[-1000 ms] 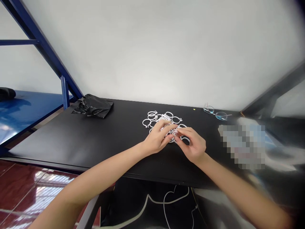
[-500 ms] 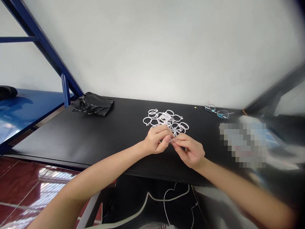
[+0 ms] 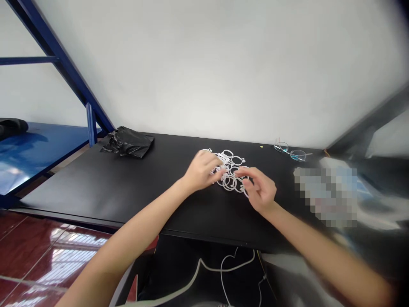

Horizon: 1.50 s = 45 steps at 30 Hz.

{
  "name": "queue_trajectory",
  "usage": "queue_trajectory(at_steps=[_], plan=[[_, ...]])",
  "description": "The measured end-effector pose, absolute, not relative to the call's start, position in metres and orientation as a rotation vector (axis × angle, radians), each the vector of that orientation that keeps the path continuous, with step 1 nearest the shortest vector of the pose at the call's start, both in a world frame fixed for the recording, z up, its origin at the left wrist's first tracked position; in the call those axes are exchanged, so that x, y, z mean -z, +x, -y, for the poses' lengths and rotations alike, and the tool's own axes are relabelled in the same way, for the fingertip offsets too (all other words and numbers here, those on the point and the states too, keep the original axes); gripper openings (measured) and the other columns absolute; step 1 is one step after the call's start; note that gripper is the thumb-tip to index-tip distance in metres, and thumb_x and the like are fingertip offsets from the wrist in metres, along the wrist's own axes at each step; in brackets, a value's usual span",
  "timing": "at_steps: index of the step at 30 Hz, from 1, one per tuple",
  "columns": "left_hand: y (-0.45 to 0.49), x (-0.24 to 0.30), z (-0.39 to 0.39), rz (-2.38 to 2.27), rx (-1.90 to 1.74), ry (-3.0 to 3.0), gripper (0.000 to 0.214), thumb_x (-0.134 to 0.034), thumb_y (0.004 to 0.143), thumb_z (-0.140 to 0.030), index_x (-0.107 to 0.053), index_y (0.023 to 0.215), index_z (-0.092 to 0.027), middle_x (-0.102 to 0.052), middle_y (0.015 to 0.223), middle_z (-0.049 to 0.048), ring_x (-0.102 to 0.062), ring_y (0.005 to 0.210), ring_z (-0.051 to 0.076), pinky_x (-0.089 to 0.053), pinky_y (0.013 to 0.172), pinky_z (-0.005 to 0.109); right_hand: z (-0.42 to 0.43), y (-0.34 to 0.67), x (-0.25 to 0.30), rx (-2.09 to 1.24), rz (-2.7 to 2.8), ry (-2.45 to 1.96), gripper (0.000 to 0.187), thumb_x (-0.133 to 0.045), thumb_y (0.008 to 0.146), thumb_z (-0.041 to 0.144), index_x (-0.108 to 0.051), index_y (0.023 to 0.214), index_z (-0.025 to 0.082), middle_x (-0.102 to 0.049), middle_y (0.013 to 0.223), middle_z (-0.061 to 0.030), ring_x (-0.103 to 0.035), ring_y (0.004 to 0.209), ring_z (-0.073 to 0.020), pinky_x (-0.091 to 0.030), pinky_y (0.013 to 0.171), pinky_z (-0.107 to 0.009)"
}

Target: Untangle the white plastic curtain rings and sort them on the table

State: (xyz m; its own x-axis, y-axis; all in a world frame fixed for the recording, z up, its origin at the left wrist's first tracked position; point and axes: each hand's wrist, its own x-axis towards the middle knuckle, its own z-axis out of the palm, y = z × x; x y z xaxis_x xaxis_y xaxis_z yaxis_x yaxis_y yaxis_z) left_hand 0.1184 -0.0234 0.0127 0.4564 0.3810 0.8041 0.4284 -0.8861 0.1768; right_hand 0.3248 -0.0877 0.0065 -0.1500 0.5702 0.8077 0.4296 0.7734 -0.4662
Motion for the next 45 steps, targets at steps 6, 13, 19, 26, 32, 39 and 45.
queue_trajectory(at_steps=[6, 13, 19, 26, 32, 39, 45], plan=[[0.055, 0.005, -0.040, 1.974, 1.065, -2.286, 0.018, -0.067, 0.081, -0.039, -0.066, 0.079, -0.021, -0.073, 0.086, 0.0059, -0.061, 0.092, 0.027, -0.024, 0.107, 0.052, 0.037, 0.372, 0.000, -0.280, 1.725, -1.324, 0.022, -0.060, 0.088, 0.036, -0.071, 0.094, 0.018, -0.075, 0.090, -0.0078, -0.072, 0.081, -0.0222, -0.060, 0.076, -0.040], [0.034, 0.024, -0.054, 2.190, 0.987, -2.209, 0.017, -0.062, 0.082, -0.033, -0.065, 0.074, -0.019, -0.068, 0.093, 0.0067, -0.059, 0.096, 0.025, -0.036, 0.096, 0.044, 0.019, 0.382, 0.016, -0.352, 1.873, -1.378, 0.018, -0.061, 0.083, 0.028, -0.075, 0.091, 0.021, -0.077, 0.096, -0.0065, -0.072, 0.091, -0.0246, -0.058, 0.084, -0.043], [0.038, 0.020, -0.048, 2.127, 1.036, -2.198, 0.019, -0.061, 0.084, -0.036, -0.065, 0.076, -0.019, -0.066, 0.096, 0.0095, -0.056, 0.101, 0.030, -0.030, 0.101, 0.051, 0.015, 0.394, 0.020, -0.296, 1.847, -1.393, 0.021, -0.054, 0.078, 0.013, -0.073, 0.087, 0.016, -0.077, 0.085, -0.0081, -0.074, 0.076, -0.0211, -0.061, 0.074, -0.038], [0.078, -0.005, -0.018, 1.733, 1.272, -2.291, 0.020, -0.046, 0.095, -0.029, -0.062, 0.100, -0.019, -0.065, 0.108, 0.0084, -0.055, 0.108, 0.025, -0.029, 0.108, 0.045, 0.019, 0.400, 0.009, -0.147, 1.848, -1.288, 0.011, -0.066, 0.078, 0.024, -0.072, 0.082, 0.015, -0.073, 0.068, -0.0066, -0.067, 0.060, -0.0207, -0.058, 0.060, -0.038], [0.128, -0.012, 0.036, 1.114, 1.408, -2.854, 0.041, -0.041, 0.097, -0.040, -0.047, 0.128, -0.014, -0.066, 0.107, 0.0110, -0.063, 0.089, 0.020, -0.048, 0.085, 0.034, 0.064, 0.336, -0.007, 0.173, 1.951, -0.850, 0.013, -0.070, 0.083, 0.016, -0.071, 0.095, 0.022, -0.074, 0.078, -0.0041, -0.064, 0.076, -0.0210, -0.055, 0.071, -0.038], [0.150, -0.015, 0.059, 1.599, 2.045, -3.361, 0.035, -0.033, 0.099, -0.045, -0.055, 0.096, -0.018, -0.049, 0.056, -0.0053, -0.054, 0.045, 0.010, -0.048, 0.049, 0.023, 0.089, 0.305, -0.012, 0.258, 1.960, -0.575, 0.036, -0.070, 0.079, 0.004, -0.065, 0.111, 0.021, -0.070, 0.088, -0.0066, -0.064, 0.080, -0.0206, -0.057, 0.067, -0.035], [0.154, -0.023, 0.059, 1.842, 2.613, -3.336, 0.029, -0.044, 0.096, -0.042, -0.054, 0.086, -0.016, -0.037, 0.048, -0.0099, -0.034, 0.036, 0.005, -0.053, 0.043, 0.022, 0.086, 0.318, -0.013, 0.118, 1.812, -0.828, 0.019, -0.069, 0.083, 0.015, -0.065, 0.101, 0.021, -0.065, 0.082, -0.0034, -0.064, 0.071, -0.0174, -0.056, 0.064, -0.032]])
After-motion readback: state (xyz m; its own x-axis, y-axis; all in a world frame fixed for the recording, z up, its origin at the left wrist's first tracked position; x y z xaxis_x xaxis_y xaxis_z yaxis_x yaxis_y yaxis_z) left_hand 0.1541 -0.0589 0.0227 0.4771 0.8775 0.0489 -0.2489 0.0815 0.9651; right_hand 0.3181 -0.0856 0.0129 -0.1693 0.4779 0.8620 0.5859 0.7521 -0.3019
